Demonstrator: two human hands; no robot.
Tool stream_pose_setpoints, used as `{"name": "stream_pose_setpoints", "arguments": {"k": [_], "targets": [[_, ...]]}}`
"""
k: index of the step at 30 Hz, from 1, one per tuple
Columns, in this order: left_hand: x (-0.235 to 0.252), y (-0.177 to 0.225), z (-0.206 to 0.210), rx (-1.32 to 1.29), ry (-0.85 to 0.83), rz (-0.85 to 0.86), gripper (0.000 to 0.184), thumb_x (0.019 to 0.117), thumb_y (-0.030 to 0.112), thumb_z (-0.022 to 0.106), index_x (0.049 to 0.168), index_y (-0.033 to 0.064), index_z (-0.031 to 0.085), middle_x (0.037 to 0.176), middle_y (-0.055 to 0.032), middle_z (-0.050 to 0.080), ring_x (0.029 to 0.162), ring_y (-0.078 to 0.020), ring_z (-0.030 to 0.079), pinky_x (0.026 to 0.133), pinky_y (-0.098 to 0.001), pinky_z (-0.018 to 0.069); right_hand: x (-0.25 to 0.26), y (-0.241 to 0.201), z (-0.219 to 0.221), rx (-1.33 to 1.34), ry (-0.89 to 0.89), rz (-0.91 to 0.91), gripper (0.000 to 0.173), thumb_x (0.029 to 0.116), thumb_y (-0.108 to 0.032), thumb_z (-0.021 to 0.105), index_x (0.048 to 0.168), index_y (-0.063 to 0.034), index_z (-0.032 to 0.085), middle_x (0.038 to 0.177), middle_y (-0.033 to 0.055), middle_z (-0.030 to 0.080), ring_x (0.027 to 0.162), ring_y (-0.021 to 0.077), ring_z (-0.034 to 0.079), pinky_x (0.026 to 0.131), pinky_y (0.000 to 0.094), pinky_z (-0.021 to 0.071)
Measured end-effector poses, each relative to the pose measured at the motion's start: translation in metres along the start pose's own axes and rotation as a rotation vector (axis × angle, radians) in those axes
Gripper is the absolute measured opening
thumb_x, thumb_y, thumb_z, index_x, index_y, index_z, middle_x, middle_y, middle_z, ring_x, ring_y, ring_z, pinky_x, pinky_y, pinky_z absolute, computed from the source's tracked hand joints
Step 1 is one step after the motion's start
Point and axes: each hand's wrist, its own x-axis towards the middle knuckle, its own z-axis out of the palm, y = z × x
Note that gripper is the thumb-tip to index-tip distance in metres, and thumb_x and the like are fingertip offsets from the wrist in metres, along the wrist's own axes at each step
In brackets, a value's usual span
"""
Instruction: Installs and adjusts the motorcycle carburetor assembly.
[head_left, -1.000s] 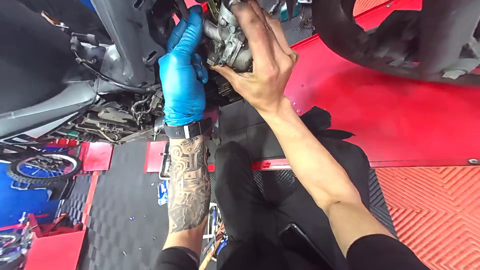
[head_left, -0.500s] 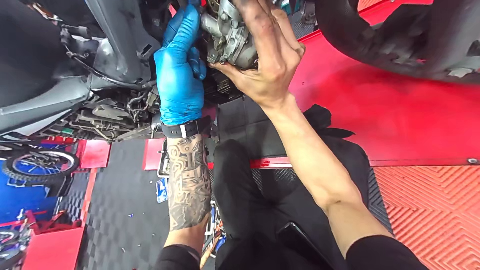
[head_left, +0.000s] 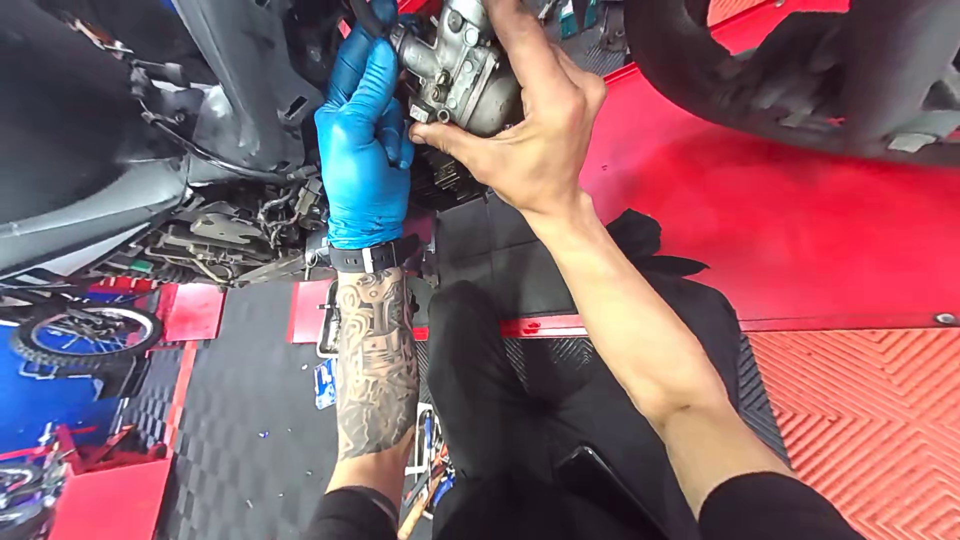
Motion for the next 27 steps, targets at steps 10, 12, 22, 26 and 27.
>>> {"name": "stream_pose_setpoints", "arguments": {"k": [10, 12, 22, 26, 27], "targets": [[0.002, 0.000, -0.005, -0.051, -0.070, -0.008, 0.028, 0.1091, 0.009, 0.042, 0.131, 0.0015, 0.059, 0.073, 0.0013, 0.053, 0.046, -0.0047, 0.037, 0.039, -0.0171, 0.0337, 0.004, 0.000, 0.000, 0.212, -0.094, 0.186, 0.077, 0.0673, -0.044, 0.095, 0.123, 0.0032, 0.070, 0.109, 0.0082, 0.077, 0.100, 0.0118, 0.074, 0.088, 0.0325, 0.0627], [0.003, -0.001, -0.006, -0.063, -0.088, -0.009, 0.030, 0.1090, 0.009, 0.042, 0.134, 0.0011, 0.057, 0.079, -0.0001, 0.056, 0.047, -0.0046, 0.037, 0.039, -0.0174, 0.0331, 0.006, 0.001, -0.001, 0.264, -0.115, 0.208, 0.076, 0.0672, -0.043, 0.096, 0.121, 0.0038, 0.069, 0.107, 0.0078, 0.077, 0.098, 0.0109, 0.074, 0.087, 0.0312, 0.0634], [-0.001, -0.001, 0.011, -0.011, 0.172, 0.028, 0.030, 0.1078, 0.020, 0.054, 0.122, -0.0020, 0.069, 0.115, -0.0141, 0.073, 0.097, -0.0190, 0.072, 0.076, -0.0323, 0.0609, 0.001, -0.011, 0.003, 0.211, -0.112, 0.195, 0.078, 0.0682, -0.039, 0.096, 0.125, 0.0060, 0.066, 0.110, 0.0095, 0.076, 0.099, 0.0113, 0.074, 0.086, 0.0304, 0.0639], [-0.003, 0.002, 0.018, 0.097, 0.297, 0.040, 0.028, 0.1015, 0.018, 0.066, 0.119, -0.0019, 0.073, 0.110, -0.0129, 0.075, 0.096, -0.0186, 0.073, 0.076, -0.0326, 0.0616, -0.003, -0.009, 0.008, 0.203, -0.086, 0.184, 0.079, 0.0683, -0.038, 0.096, 0.125, 0.0065, 0.066, 0.112, 0.0107, 0.076, 0.101, 0.0134, 0.074, 0.086, 0.0324, 0.0642], [-0.002, 0.002, 0.019, 0.105, 0.311, 0.046, 0.028, 0.1004, 0.018, 0.068, 0.119, -0.0020, 0.073, 0.111, -0.0128, 0.075, 0.098, -0.0185, 0.073, 0.077, -0.0324, 0.0617, -0.003, -0.008, 0.010, 0.193, -0.080, 0.184, 0.078, 0.0682, -0.039, 0.096, 0.125, 0.0058, 0.066, 0.112, 0.0105, 0.076, 0.101, 0.0134, 0.074, 0.086, 0.0327, 0.0640]]}}
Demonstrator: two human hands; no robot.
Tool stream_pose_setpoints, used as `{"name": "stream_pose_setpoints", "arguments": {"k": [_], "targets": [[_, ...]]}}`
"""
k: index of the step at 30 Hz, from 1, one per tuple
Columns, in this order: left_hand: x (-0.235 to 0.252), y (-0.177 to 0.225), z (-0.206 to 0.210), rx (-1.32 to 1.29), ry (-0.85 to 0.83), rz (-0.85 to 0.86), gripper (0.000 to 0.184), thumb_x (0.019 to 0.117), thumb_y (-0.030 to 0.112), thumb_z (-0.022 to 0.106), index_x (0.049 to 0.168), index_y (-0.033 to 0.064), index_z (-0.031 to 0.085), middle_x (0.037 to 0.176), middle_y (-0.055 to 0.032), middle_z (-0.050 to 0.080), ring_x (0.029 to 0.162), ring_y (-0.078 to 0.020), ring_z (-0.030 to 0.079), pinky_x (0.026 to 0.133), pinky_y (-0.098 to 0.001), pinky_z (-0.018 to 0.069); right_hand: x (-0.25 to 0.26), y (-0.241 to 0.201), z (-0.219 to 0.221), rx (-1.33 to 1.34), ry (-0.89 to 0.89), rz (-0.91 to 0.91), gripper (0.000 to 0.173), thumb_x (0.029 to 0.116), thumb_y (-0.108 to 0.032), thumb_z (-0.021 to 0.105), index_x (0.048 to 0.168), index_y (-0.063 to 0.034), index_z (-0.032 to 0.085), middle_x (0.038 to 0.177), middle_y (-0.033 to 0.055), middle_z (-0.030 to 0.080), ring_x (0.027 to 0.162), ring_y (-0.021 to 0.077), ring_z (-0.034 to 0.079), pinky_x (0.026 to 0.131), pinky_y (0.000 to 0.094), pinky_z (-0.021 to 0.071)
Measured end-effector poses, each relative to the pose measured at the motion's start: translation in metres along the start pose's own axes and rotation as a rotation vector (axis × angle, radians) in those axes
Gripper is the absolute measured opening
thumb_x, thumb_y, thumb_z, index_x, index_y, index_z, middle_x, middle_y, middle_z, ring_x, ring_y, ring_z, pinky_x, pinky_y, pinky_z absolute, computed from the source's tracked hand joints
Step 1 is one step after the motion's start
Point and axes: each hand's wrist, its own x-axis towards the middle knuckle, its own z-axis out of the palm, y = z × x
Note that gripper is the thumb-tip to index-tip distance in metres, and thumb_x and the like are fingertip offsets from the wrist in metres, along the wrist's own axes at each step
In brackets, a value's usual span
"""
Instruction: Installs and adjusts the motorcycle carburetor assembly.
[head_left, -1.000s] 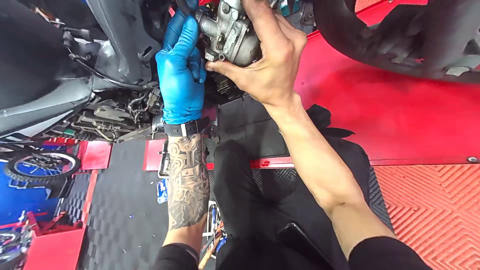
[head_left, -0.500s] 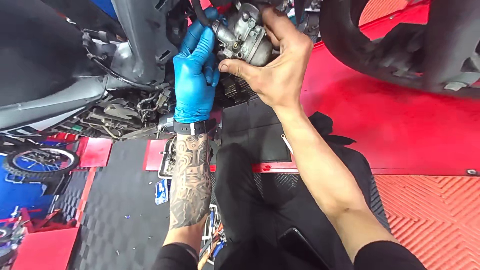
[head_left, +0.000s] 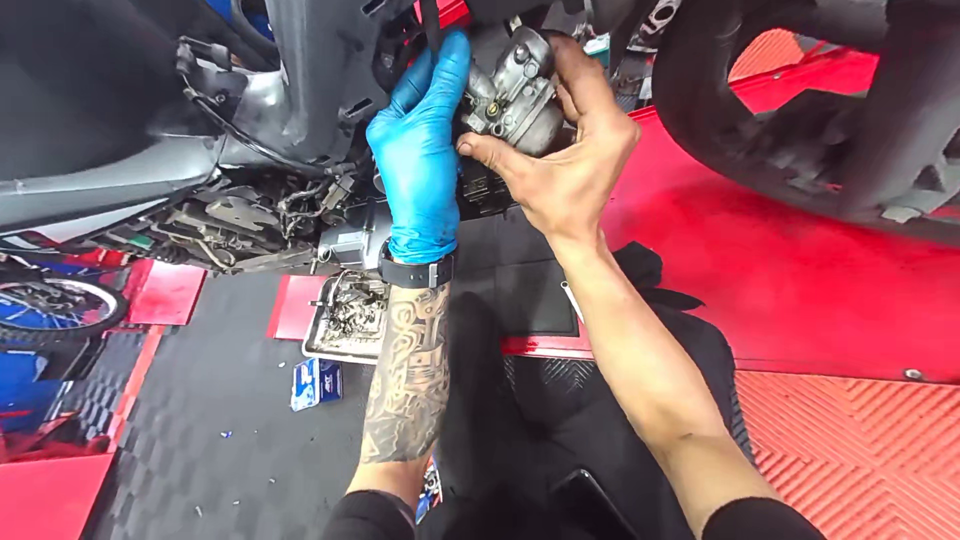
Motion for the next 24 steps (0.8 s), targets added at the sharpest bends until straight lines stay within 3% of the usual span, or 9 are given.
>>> {"name": "stream_pose_setpoints", "arguments": {"k": [4, 6, 8, 10, 14, 16, 17, 20, 24], "targets": [[0.002, -0.003, 0.001, -0.068, -0.020, 0.006, 0.027, 0.1003, 0.012, 0.067, 0.121, -0.0054, 0.070, 0.112, -0.0154, 0.074, 0.103, -0.0214, 0.072, 0.085, -0.0361, 0.0616, 0.000, 0.000, -0.001, -0.012, 0.006, -0.013, 0.078, 0.0682, -0.037, 0.096, 0.125, 0.0071, 0.066, 0.112, 0.0116, 0.075, 0.102, 0.0142, 0.073, 0.088, 0.0326, 0.0635], [0.003, -0.002, -0.002, -0.072, -0.047, -0.002, 0.026, 0.1026, 0.012, 0.063, 0.121, -0.0042, 0.070, 0.108, -0.0140, 0.073, 0.084, -0.0164, 0.070, 0.064, -0.0283, 0.0580, 0.001, -0.001, -0.003, 0.020, -0.006, 0.002, 0.077, 0.0684, -0.037, 0.096, 0.124, 0.0068, 0.066, 0.110, 0.0107, 0.076, 0.100, 0.0131, 0.074, 0.085, 0.0316, 0.0643], [0.003, -0.001, -0.005, -0.101, -0.099, -0.023, 0.026, 0.1048, 0.010, 0.058, 0.124, -0.0034, 0.068, 0.109, -0.0128, 0.072, 0.060, -0.0106, 0.058, 0.043, -0.0217, 0.0434, 0.003, -0.001, -0.005, 0.059, -0.021, 0.018, 0.075, 0.0688, -0.036, 0.096, 0.123, 0.0068, 0.066, 0.106, 0.0095, 0.076, 0.096, 0.0123, 0.074, 0.084, 0.0315, 0.0646], [0.003, -0.002, -0.009, -0.166, -0.180, -0.024, 0.028, 0.1072, 0.008, 0.051, 0.129, -0.0041, 0.064, 0.114, -0.0122, 0.070, 0.051, -0.0063, 0.047, 0.037, -0.0188, 0.0353, 0.003, -0.003, -0.006, 0.091, -0.037, 0.034, 0.074, 0.0689, -0.035, 0.096, 0.122, 0.0069, 0.066, 0.106, 0.0095, 0.076, 0.096, 0.0124, 0.075, 0.086, 0.0320, 0.0644], [0.006, -0.009, -0.020, -0.323, -0.362, 0.010, 0.035, 0.1088, 0.004, 0.037, 0.140, -0.0042, 0.050, 0.116, -0.0111, 0.067, 0.045, -0.0016, 0.036, 0.035, -0.0157, 0.0313, 0.005, -0.006, -0.006, 0.147, -0.063, 0.054, 0.071, 0.0701, -0.034, 0.096, 0.120, 0.0072, 0.066, 0.104, 0.0096, 0.076, 0.095, 0.0127, 0.075, 0.085, 0.0313, 0.0647], [0.006, -0.011, -0.021, -0.366, -0.387, -0.006, 0.036, 0.1090, 0.005, 0.035, 0.142, -0.0028, 0.049, 0.115, -0.0112, 0.069, 0.045, -0.0025, 0.035, 0.036, -0.0169, 0.0308, 0.005, -0.005, -0.005, 0.127, -0.058, 0.046, 0.073, 0.0698, -0.036, 0.096, 0.121, 0.0070, 0.066, 0.105, 0.0093, 0.076, 0.096, 0.0123, 0.075, 0.084, 0.0311, 0.0646], [0.004, -0.010, -0.019, -0.360, -0.345, -0.018, 0.035, 0.1099, 0.008, 0.036, 0.139, -0.0019, 0.052, 0.103, -0.0080, 0.069, 0.045, -0.0027, 0.036, 0.036, -0.0166, 0.0307, 0.004, -0.004, -0.004, 0.110, -0.053, 0.034, 0.075, 0.0698, -0.036, 0.096, 0.123, 0.0074, 0.065, 0.107, 0.0100, 0.076, 0.098, 0.0127, 0.074, 0.085, 0.0314, 0.0643], [-0.005, -0.001, -0.008, -0.228, -0.132, -0.064, 0.031, 0.1114, 0.021, 0.044, 0.126, 0.0026, 0.064, 0.085, -0.0026, 0.063, 0.048, -0.0048, 0.042, 0.037, -0.0176, 0.0337, 0.000, -0.001, 0.000, 0.072, -0.026, -0.002, 0.078, 0.0695, -0.035, 0.096, 0.125, 0.0084, 0.063, 0.111, 0.0115, 0.076, 0.101, 0.0143, 0.074, 0.086, 0.0328, 0.0642], [-0.009, 0.003, 0.003, -0.040, 0.116, -0.021, 0.027, 0.0957, 0.021, 0.075, 0.113, -0.0007, 0.075, 0.099, -0.0117, 0.075, 0.071, -0.0141, 0.068, 0.052, -0.0260, 0.0534, -0.002, 0.002, 0.002, 0.020, 0.002, -0.041, 0.078, 0.0690, -0.034, 0.096, 0.126, 0.0084, 0.064, 0.113, 0.0130, 0.075, 0.103, 0.0158, 0.074, 0.087, 0.0341, 0.0635]]}}
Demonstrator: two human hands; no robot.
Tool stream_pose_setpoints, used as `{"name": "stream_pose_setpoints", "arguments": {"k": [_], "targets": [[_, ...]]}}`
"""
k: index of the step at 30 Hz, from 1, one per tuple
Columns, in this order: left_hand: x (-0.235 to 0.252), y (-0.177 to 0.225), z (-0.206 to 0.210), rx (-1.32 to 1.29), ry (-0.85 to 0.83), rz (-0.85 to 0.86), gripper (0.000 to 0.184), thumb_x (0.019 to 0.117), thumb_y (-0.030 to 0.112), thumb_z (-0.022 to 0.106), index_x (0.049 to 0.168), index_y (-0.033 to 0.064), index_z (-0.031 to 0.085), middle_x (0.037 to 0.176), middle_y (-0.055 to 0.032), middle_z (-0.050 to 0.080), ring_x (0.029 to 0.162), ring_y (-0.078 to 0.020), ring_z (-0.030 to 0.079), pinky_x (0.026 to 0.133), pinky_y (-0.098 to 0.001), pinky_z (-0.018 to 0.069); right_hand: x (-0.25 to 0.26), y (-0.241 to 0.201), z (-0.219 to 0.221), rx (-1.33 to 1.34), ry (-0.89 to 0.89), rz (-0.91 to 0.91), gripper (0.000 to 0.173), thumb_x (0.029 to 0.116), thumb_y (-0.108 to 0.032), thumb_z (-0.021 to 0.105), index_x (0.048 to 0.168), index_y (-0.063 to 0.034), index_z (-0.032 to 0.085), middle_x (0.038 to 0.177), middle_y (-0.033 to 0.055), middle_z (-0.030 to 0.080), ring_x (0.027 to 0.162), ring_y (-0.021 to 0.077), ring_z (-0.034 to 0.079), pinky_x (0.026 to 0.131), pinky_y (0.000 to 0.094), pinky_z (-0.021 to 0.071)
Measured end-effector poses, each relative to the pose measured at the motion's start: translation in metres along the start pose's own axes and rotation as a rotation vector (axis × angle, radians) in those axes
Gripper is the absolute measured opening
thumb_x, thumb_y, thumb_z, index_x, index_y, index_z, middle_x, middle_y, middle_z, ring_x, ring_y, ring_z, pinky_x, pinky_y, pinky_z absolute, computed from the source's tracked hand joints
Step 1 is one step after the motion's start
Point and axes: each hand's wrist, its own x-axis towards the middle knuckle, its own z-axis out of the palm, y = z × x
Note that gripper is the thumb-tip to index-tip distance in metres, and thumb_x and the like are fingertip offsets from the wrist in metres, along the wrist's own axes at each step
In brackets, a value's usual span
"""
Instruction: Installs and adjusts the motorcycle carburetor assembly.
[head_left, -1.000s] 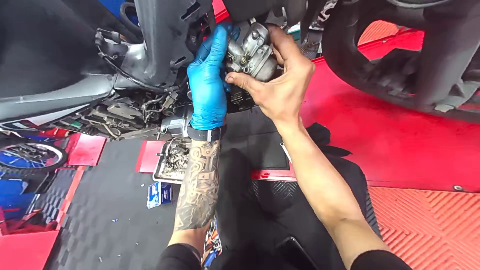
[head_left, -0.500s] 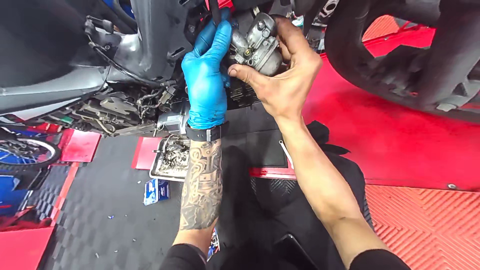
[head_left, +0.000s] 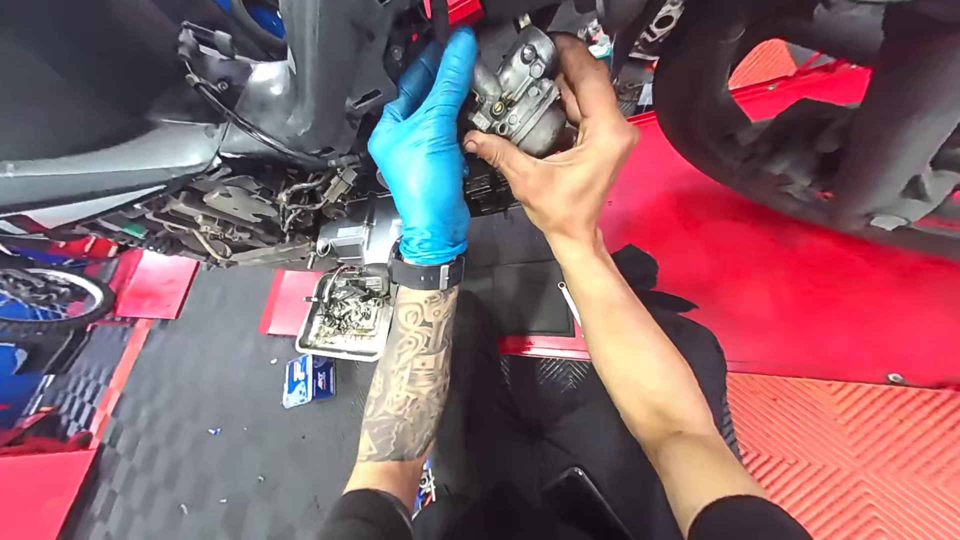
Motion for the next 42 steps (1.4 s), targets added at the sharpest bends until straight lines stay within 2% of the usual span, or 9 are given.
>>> {"name": "stream_pose_setpoints", "arguments": {"k": [4, 8, 10, 16, 24, 30, 35, 37, 42], "targets": [[0.002, 0.002, -0.002, 0.030, -0.056, -0.007, 0.023, 0.0954, 0.016, 0.075, 0.110, -0.0016, 0.075, 0.098, -0.0120, 0.075, 0.069, -0.0138, 0.067, 0.051, -0.0259, 0.0523, -0.001, 0.001, -0.001, -0.034, 0.015, -0.023, 0.078, 0.0682, -0.035, 0.097, 0.126, 0.0079, 0.065, 0.113, 0.0135, 0.075, 0.101, 0.0161, 0.074, 0.084, 0.0340, 0.0653], [0.010, -0.001, -0.010, -0.079, -0.270, -0.035, 0.026, 0.1038, 0.006, 0.057, 0.126, -0.0030, 0.066, 0.097, -0.0079, 0.068, 0.046, -0.0056, 0.041, 0.036, -0.0191, 0.0337, 0.003, 0.002, -0.005, 0.040, -0.004, 0.003, 0.077, 0.0691, -0.033, 0.097, 0.125, 0.0092, 0.063, 0.112, 0.0134, 0.075, 0.102, 0.0157, 0.074, 0.086, 0.0337, 0.0644], [0.014, -0.004, -0.013, -0.157, -0.371, -0.060, 0.033, 0.1064, 0.005, 0.048, 0.136, -0.0020, 0.058, 0.117, -0.0114, 0.069, 0.047, -0.0047, 0.039, 0.036, -0.0187, 0.0305, 0.003, 0.004, -0.004, 0.092, -0.012, 0.004, 0.076, 0.0697, -0.029, 0.097, 0.124, 0.0108, 0.062, 0.111, 0.0148, 0.075, 0.103, 0.0174, 0.074, 0.088, 0.0349, 0.0646], [0.003, -0.008, 0.007, 0.167, 0.036, 0.153, 0.029, 0.0841, 0.018, 0.086, 0.103, -0.0014, 0.076, 0.090, -0.0103, 0.076, 0.079, -0.0166, 0.074, 0.064, -0.0311, 0.0618, -0.005, 0.005, 0.005, 0.052, 0.023, -0.008, 0.073, 0.0700, -0.024, 0.095, 0.124, 0.0114, 0.060, 0.111, 0.0160, 0.075, 0.103, 0.0193, 0.074, 0.087, 0.0358, 0.0648], [0.016, -0.012, -0.020, -0.235, -0.426, -0.062, 0.036, 0.1069, 0.006, 0.047, 0.142, -0.0007, 0.052, 0.129, -0.0137, 0.065, 0.052, -0.0055, 0.046, 0.037, -0.0183, 0.0345, -0.003, 0.006, 0.003, 0.064, -0.010, -0.027, 0.079, 0.0677, -0.028, 0.097, 0.124, 0.0116, 0.059, 0.113, 0.0158, 0.074, 0.105, 0.0187, 0.073, 0.087, 0.0354, 0.0643], [0.004, -0.008, 0.004, 0.119, 0.040, 0.133, 0.031, 0.0862, 0.018, 0.085, 0.106, -0.0030, 0.076, 0.095, -0.0124, 0.077, 0.085, -0.0193, 0.076, 0.071, -0.0341, 0.0644, -0.007, 0.008, 0.005, 0.033, 0.017, -0.055, 0.074, 0.0700, -0.024, 0.095, 0.125, 0.0128, 0.061, 0.116, 0.0188, 0.072, 0.106, 0.0210, 0.073, 0.088, 0.0367, 0.0647], [0.012, -0.011, -0.006, -0.071, -0.252, -0.033, 0.025, 0.1016, 0.010, 0.063, 0.123, -0.0007, 0.067, 0.096, -0.0075, 0.068, 0.051, -0.0074, 0.048, 0.039, -0.0200, 0.0394, 0.000, 0.011, -0.006, 0.022, 0.008, -0.077, 0.076, 0.0695, -0.027, 0.096, 0.124, 0.0122, 0.061, 0.116, 0.0186, 0.072, 0.106, 0.0207, 0.072, 0.089, 0.0364, 0.0639], [0.019, -0.015, -0.015, -0.193, -0.454, -0.052, 0.033, 0.1073, 0.008, 0.047, 0.138, -0.0006, 0.055, 0.118, -0.0098, 0.066, 0.049, -0.0037, 0.042, 0.038, -0.0170, 0.0360, 0.001, 0.011, -0.007, 0.031, 0.003, -0.074, 0.077, 0.0687, -0.028, 0.097, 0.124, 0.0120, 0.061, 0.116, 0.0186, 0.072, 0.106, 0.0204, 0.073, 0.088, 0.0361, 0.0643], [0.006, -0.004, 0.003, 0.148, -0.110, 0.105, 0.033, 0.0929, 0.020, 0.078, 0.118, -0.0010, 0.072, 0.096, -0.0086, 0.075, 0.072, -0.0121, 0.069, 0.056, -0.0259, 0.0559, -0.003, 0.013, -0.002, -0.008, 0.027, -0.088, 0.076, 0.0692, -0.027, 0.095, 0.125, 0.0118, 0.062, 0.117, 0.0204, 0.072, 0.108, 0.0237, 0.072, 0.091, 0.0398, 0.0634]]}}
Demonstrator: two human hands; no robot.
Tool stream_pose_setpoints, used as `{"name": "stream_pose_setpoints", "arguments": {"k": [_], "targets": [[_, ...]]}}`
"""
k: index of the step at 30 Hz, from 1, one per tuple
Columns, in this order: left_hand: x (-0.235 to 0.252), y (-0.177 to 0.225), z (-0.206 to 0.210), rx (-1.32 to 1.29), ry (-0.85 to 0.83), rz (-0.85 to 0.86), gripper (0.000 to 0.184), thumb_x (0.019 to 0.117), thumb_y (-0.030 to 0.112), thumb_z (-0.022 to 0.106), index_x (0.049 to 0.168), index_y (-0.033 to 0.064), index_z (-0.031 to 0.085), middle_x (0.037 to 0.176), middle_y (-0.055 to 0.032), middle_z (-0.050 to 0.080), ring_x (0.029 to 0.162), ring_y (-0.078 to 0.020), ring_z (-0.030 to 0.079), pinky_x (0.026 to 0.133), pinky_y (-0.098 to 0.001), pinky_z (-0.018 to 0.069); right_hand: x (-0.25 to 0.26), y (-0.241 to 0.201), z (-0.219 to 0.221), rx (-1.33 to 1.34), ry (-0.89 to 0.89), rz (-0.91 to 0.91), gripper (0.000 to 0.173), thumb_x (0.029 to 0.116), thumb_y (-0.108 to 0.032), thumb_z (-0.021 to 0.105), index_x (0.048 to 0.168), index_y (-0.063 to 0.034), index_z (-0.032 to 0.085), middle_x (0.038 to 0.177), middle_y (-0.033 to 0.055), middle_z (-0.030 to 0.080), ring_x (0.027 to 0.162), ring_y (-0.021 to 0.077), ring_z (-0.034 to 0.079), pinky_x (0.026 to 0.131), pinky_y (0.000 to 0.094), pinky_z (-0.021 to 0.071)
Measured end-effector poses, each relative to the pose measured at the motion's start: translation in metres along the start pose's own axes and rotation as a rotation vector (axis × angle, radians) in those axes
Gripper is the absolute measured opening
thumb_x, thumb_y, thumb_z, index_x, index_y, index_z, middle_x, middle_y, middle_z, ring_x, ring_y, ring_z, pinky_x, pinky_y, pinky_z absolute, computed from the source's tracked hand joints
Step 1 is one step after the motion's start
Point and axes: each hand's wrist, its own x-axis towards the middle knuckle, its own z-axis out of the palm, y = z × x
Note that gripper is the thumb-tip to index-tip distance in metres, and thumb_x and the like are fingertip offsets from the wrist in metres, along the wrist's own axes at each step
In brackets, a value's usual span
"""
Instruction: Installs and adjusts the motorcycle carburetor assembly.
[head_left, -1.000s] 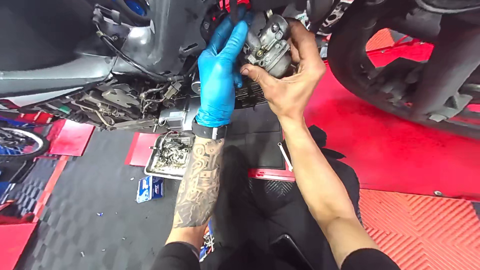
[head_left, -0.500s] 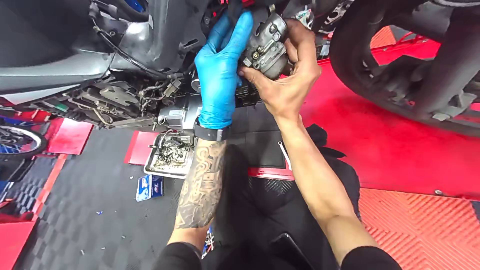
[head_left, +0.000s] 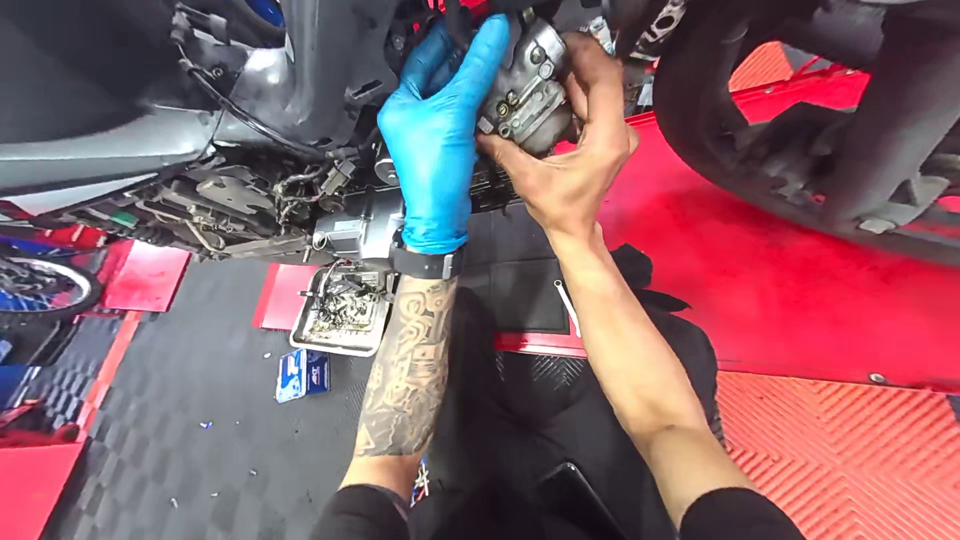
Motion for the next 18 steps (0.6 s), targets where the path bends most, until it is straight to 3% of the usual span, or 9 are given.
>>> {"name": "stream_pose_setpoints", "arguments": {"k": [1, 3, 6, 9, 10, 12, 14, 16, 18], "targets": [[0.000, -0.001, 0.002, 0.032, 0.050, 0.006, 0.033, 0.0886, 0.020, 0.082, 0.112, -0.0009, 0.074, 0.096, -0.0099, 0.076, 0.080, -0.0150, 0.073, 0.061, -0.0288, 0.0599, -0.001, 0.000, 0.001, -0.006, 0.005, -0.009, 0.075, 0.0693, -0.026, 0.095, 0.125, 0.0119, 0.062, 0.117, 0.0207, 0.072, 0.109, 0.0240, 0.072, 0.092, 0.0402, 0.0629], [0.000, -0.002, 0.003, -0.037, 0.053, -0.039, 0.028, 0.0887, 0.017, 0.082, 0.110, -0.0007, 0.075, 0.097, -0.0118, 0.075, 0.081, -0.0169, 0.072, 0.060, -0.0293, 0.0587, 0.001, 0.000, -0.001, 0.007, -0.008, -0.008, 0.074, 0.0703, -0.026, 0.095, 0.125, 0.0119, 0.062, 0.118, 0.0203, 0.072, 0.109, 0.0235, 0.072, 0.092, 0.0403, 0.0633], [0.005, -0.009, -0.007, -0.280, -0.173, -0.125, 0.026, 0.1014, 0.010, 0.063, 0.125, 0.0007, 0.066, 0.101, -0.0091, 0.068, 0.059, -0.0087, 0.056, 0.043, -0.0198, 0.0430, 0.007, -0.001, -0.007, 0.057, -0.043, 0.033, 0.078, 0.0694, -0.029, 0.096, 0.125, 0.0110, 0.061, 0.115, 0.0165, 0.073, 0.105, 0.0196, 0.073, 0.088, 0.0368, 0.0649], [0.010, -0.014, -0.022, -0.442, -0.412, -0.106, 0.036, 0.1064, 0.005, 0.045, 0.142, -0.0008, 0.049, 0.125, -0.0110, 0.065, 0.050, -0.0022, 0.042, 0.039, -0.0158, 0.0350, 0.010, -0.002, -0.010, 0.126, -0.083, 0.046, 0.079, 0.0692, -0.029, 0.097, 0.125, 0.0122, 0.059, 0.115, 0.0166, 0.074, 0.106, 0.0194, 0.074, 0.088, 0.0360, 0.0649], [0.009, -0.010, -0.023, -0.394, -0.399, -0.080, 0.036, 0.1063, 0.004, 0.045, 0.142, -0.0018, 0.048, 0.127, -0.0116, 0.066, 0.051, -0.0022, 0.042, 0.040, -0.0163, 0.0357, 0.010, -0.002, -0.009, 0.121, -0.086, 0.043, 0.079, 0.0690, -0.029, 0.097, 0.125, 0.0121, 0.059, 0.115, 0.0163, 0.074, 0.106, 0.0190, 0.073, 0.088, 0.0356, 0.0645], [0.003, -0.001, -0.015, -0.184, -0.224, -0.026, 0.032, 0.1047, 0.011, 0.057, 0.133, -0.0028, 0.059, 0.110, -0.0090, 0.070, 0.055, -0.0056, 0.050, 0.045, -0.0195, 0.0432, 0.008, -0.003, -0.007, 0.083, -0.074, 0.034, 0.078, 0.0688, -0.029, 0.097, 0.125, 0.0109, 0.060, 0.116, 0.0161, 0.073, 0.107, 0.0192, 0.073, 0.088, 0.0362, 0.0647], [-0.001, 0.000, -0.005, -0.022, -0.004, 0.004, 0.029, 0.0937, 0.019, 0.077, 0.113, -0.0017, 0.072, 0.094, -0.0098, 0.075, 0.074, -0.0148, 0.071, 0.066, -0.0303, 0.0622, 0.004, -0.002, -0.003, 0.067, -0.056, 0.015, 0.077, 0.0684, -0.027, 0.097, 0.125, 0.0110, 0.060, 0.118, 0.0180, 0.072, 0.109, 0.0214, 0.072, 0.091, 0.0382, 0.0642], [-0.002, -0.004, 0.003, -0.018, 0.110, 0.031, 0.026, 0.0856, 0.017, 0.085, 0.098, -0.0021, 0.073, 0.086, -0.0124, 0.074, 0.081, -0.0213, 0.074, 0.073, -0.0374, 0.0646, 0.003, -0.001, -0.002, 0.069, -0.049, 0.003, 0.075, 0.0694, -0.025, 0.096, 0.125, 0.0115, 0.060, 0.118, 0.0188, 0.072, 0.111, 0.0230, 0.072, 0.093, 0.0394, 0.0633], [-0.002, -0.005, 0.005, -0.105, 0.091, 0.010, 0.025, 0.0871, 0.013, 0.083, 0.102, -0.0042, 0.072, 0.091, -0.0148, 0.073, 0.086, -0.0235, 0.074, 0.077, -0.0391, 0.0646, 0.004, 0.000, -0.003, 0.056, -0.050, 0.010, 0.075, 0.0694, -0.026, 0.096, 0.125, 0.0106, 0.060, 0.118, 0.0178, 0.072, 0.110, 0.0219, 0.072, 0.092, 0.0392, 0.0632]]}}
